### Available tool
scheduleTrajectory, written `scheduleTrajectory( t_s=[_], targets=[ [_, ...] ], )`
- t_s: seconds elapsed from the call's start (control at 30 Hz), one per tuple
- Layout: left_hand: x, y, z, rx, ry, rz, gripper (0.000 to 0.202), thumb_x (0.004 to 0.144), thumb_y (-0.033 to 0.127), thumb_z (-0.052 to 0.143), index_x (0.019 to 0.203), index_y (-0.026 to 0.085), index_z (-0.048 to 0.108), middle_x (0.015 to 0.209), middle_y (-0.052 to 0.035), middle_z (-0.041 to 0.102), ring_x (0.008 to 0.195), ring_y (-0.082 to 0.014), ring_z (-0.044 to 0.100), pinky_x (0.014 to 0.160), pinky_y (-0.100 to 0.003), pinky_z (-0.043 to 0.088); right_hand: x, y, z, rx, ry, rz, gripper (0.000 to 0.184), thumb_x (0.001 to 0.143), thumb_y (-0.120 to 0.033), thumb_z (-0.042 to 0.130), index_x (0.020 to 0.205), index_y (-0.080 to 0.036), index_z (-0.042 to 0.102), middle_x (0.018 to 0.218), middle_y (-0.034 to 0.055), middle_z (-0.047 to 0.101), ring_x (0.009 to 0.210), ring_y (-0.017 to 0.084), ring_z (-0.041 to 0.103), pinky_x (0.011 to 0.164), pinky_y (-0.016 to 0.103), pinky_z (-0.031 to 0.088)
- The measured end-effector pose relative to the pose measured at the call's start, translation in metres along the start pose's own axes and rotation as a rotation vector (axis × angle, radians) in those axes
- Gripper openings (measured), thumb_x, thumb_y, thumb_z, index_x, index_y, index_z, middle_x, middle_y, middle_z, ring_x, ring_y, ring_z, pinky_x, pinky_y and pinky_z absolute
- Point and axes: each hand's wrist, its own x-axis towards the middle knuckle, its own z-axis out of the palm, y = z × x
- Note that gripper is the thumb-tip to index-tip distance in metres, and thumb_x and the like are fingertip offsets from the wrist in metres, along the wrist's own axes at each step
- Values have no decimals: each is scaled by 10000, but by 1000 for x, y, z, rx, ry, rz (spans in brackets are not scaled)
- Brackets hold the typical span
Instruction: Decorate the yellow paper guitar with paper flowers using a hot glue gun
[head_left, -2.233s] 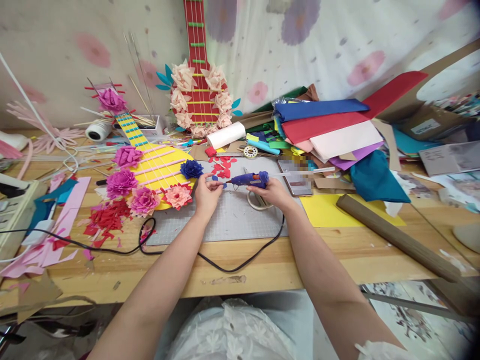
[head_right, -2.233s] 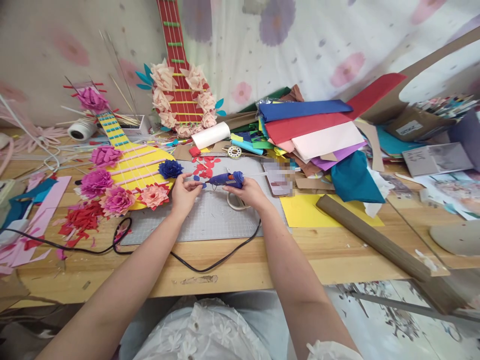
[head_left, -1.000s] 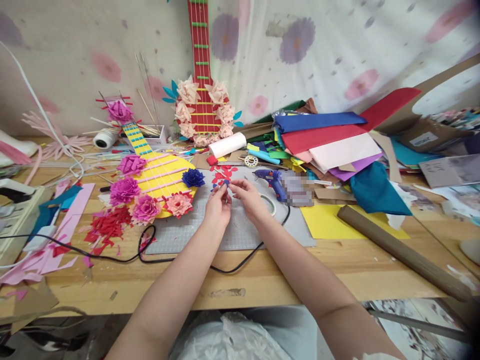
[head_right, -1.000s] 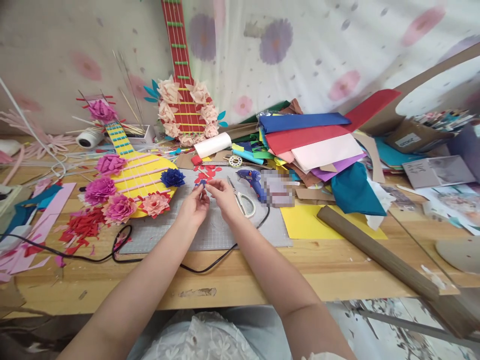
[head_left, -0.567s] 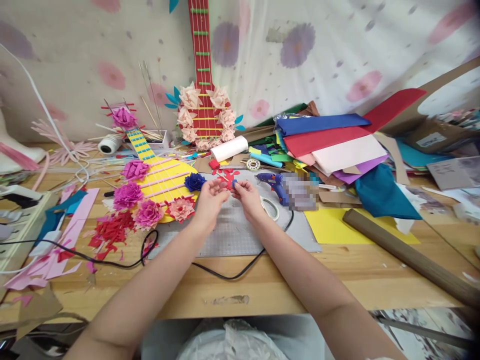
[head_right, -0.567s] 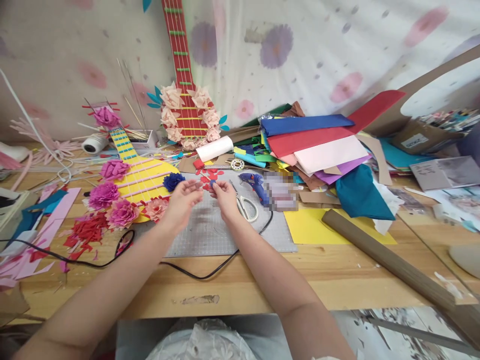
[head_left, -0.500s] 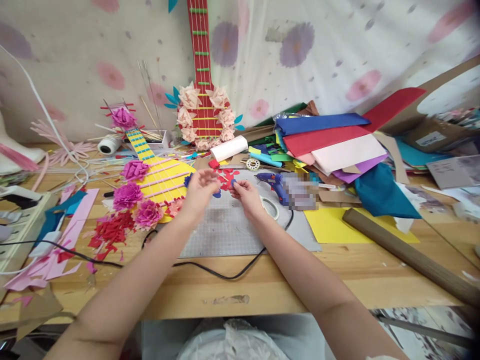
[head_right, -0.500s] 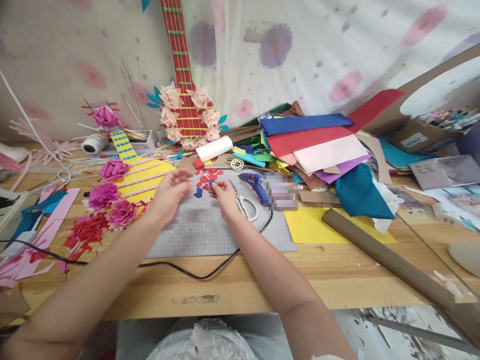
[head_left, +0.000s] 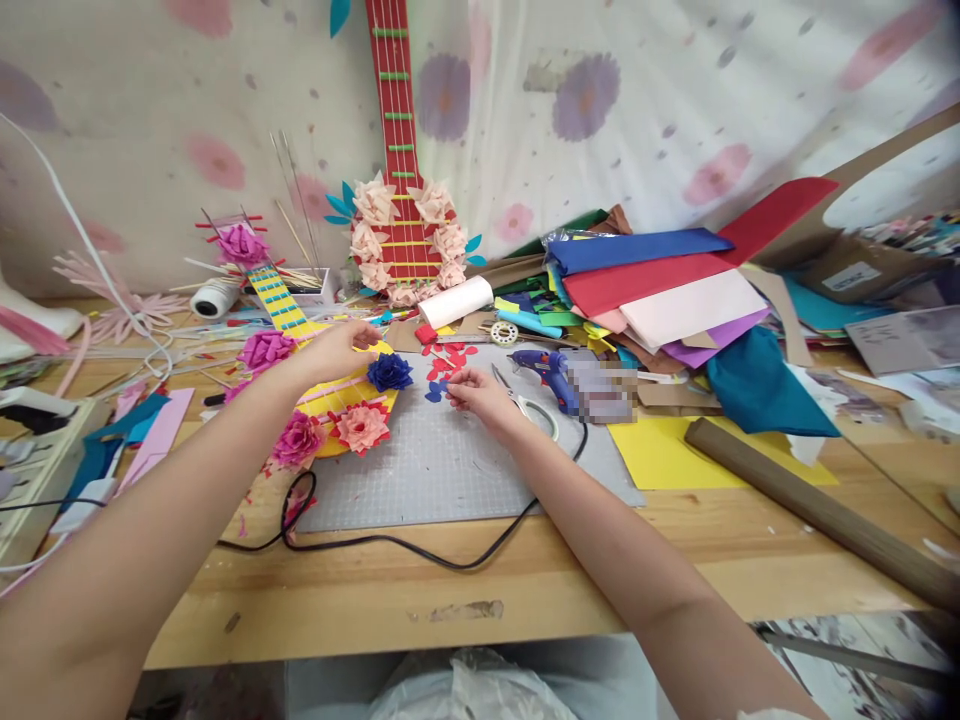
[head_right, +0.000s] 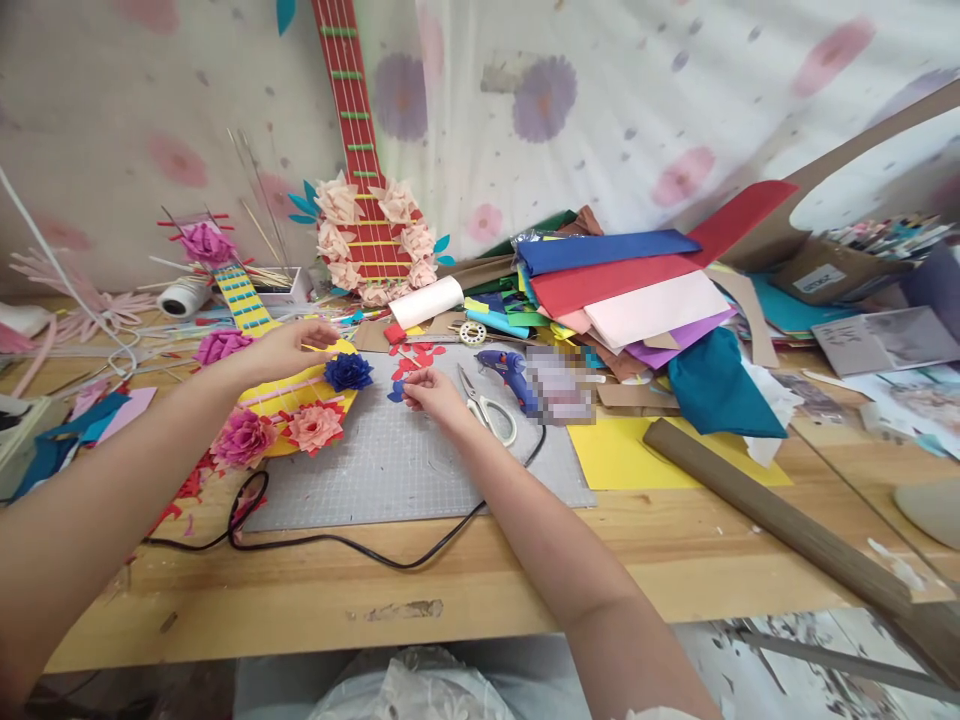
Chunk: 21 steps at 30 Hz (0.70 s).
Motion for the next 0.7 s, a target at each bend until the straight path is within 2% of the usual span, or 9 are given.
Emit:
scheduleTrajectory(
  t_s=[0.13, 0.3, 0.4, 0.53, 0.7],
  targets=[
    [-5, -5, -11, 319, -158, 243, 527, 671, 342, 610, 1170, 193, 528, 1197, -96, 578, 1110, -251, 537, 939, -396, 428, 0, 3, 2, -41, 58, 1, 239, 700, -134, 644, 750, -203, 421, 533, -61, 592, 444, 67, 515, 456, 179, 376],
    [-12, -7, -7, 670, -141, 443, 633, 722, 249, 584, 1327, 195, 407, 1343, -117, 463, 1256, -268, 410, 1046, -417, 322, 3, 11, 9, -39, 81, -26, 322, 666, -161, 664, 724, -223, 354, 503, -79, 566, 412, 73, 490, 434, 181, 362],
    [-12, -7, -1, 708, -123, 530, 643, 742, 259, 583, 1349, 175, 386, 1344, -130, 452, 1256, -264, 405, 1050, -410, 328, 2, 13, 14, -28, 87, -50, 324, 673, -178, 651, 718, -228, 334, 496, -83, 559, 414, 72, 490, 436, 181, 367],
    [-9, -5, 2, 708, -113, 594, 601, 767, 235, 553, 1346, 202, 396, 1359, -109, 452, 1267, -253, 402, 1041, -414, 355, 0, 15, 28, 15, 97, -53, 266, 707, -182, 591, 742, -229, 331, 504, -91, 558, 410, 64, 483, 430, 170, 355],
    [-11, -2, 1, 705, -95, 537, 559, 793, 216, 524, 1339, 195, 402, 1364, -97, 465, 1257, -235, 425, 1048, -392, 353, -5, 18, 49, 56, 46, -82, 175, 704, -192, 544, 772, -226, 386, 551, -91, 561, 439, 64, 494, 435, 167, 350]
  ],
)
